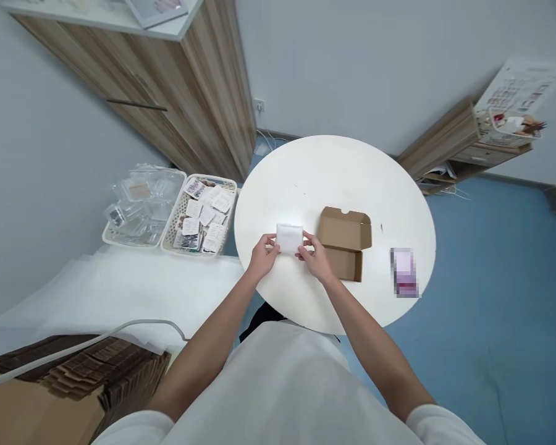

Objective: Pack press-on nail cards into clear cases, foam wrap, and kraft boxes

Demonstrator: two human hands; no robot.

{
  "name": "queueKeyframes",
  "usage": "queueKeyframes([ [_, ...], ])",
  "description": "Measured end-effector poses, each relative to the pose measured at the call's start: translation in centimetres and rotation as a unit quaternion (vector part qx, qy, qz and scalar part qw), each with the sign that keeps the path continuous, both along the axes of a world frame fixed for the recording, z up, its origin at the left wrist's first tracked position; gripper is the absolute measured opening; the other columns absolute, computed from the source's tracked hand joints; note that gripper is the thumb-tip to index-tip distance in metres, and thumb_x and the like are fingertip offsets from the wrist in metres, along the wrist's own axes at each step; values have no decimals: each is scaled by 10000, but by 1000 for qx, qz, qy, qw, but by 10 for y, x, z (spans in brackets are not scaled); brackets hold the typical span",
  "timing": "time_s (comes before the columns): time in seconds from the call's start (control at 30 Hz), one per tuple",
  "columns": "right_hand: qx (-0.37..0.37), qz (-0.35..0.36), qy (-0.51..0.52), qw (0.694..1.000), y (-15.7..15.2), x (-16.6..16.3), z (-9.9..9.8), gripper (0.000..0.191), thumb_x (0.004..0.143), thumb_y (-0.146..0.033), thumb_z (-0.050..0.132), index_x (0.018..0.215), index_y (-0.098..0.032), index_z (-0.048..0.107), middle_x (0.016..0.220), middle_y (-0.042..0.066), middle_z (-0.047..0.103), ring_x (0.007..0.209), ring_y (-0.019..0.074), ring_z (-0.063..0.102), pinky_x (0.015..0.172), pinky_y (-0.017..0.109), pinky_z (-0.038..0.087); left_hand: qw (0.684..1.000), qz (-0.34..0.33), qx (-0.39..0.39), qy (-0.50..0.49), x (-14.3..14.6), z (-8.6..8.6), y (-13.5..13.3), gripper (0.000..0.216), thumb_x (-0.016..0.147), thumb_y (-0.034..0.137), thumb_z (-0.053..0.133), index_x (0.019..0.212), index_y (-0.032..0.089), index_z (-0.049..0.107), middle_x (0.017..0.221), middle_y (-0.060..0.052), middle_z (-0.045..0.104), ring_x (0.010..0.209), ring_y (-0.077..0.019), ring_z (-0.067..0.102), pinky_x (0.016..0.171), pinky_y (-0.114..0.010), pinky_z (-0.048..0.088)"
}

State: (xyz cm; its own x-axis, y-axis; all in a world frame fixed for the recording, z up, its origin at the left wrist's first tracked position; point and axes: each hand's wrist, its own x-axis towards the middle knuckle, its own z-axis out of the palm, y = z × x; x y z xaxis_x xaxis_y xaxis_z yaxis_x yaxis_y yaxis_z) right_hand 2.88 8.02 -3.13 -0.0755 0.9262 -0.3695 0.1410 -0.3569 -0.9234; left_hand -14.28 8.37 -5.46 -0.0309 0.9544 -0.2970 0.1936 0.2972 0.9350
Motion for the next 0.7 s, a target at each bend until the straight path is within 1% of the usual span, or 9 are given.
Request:
queueKeyframes([
  [0.1,15,-24,-33,999,-20,36,6,519,762,-379,500,1254,-258,389,1016,40,507,642,108,602,704,340,519,999,-31,-2,26,38,8,-14,349,758,308,515,1092,212,483,871,-11,537,676,-111,605,685,-278,485],
  [0.2,26,-37,-65,997,-36,72,8,518,777,-360,478,1271,-240,377,1016,51,534,651,118,601,717,338,514,996,-61,-5,58,76,11,-24,335,760,301,508,1084,218,487,865,-13,551,674,-115,597,632,-256,469],
  [0.3,29,-49,-97,994,-46,104,3,520,781,-325,462,1283,-227,368,1025,58,545,666,124,597,718,330,506,993,-84,-4,88,109,8,-29,318,762,282,495,1076,227,487,849,-6,554,645,-108,581,594,-239,454],
  [0.37,24,-50,-120,991,-48,120,-4,515,778,-294,453,1281,-223,370,1012,54,552,649,121,593,700,320,499,988,-95,-4,120,127,4,-30,310,757,253,494,1065,219,490,816,-2,563,642,-111,577,616,-245,453],
  [0.47,22,-32,-175,984,-47,134,-16,497,776,-248,426,1270,-225,382,929,25,580,662,125,589,699,303,475,977,-108,-12,183,145,-1,-29,296,743,210,506,1038,202,502,783,-7,584,695,-131,582,669,-259,450],
  [0.57,25,0,-244,970,-44,140,-23,490,776,-205,402,1264,-231,380,849,2,596,745,141,579,716,283,446,961,-126,-19,246,155,-3,-28,300,737,178,506,1036,197,497,796,-19,601,753,-151,584,682,-260,440],
  [0.7,14,42,-320,946,-43,142,-25,484,773,-158,408,1253,-210,367,875,20,609,826,159,567,722,263,414,928,-168,-24,333,162,-2,-28,303,748,178,493,1050,194,479,845,-47,617,804,-183,587,669,-270,422],
])
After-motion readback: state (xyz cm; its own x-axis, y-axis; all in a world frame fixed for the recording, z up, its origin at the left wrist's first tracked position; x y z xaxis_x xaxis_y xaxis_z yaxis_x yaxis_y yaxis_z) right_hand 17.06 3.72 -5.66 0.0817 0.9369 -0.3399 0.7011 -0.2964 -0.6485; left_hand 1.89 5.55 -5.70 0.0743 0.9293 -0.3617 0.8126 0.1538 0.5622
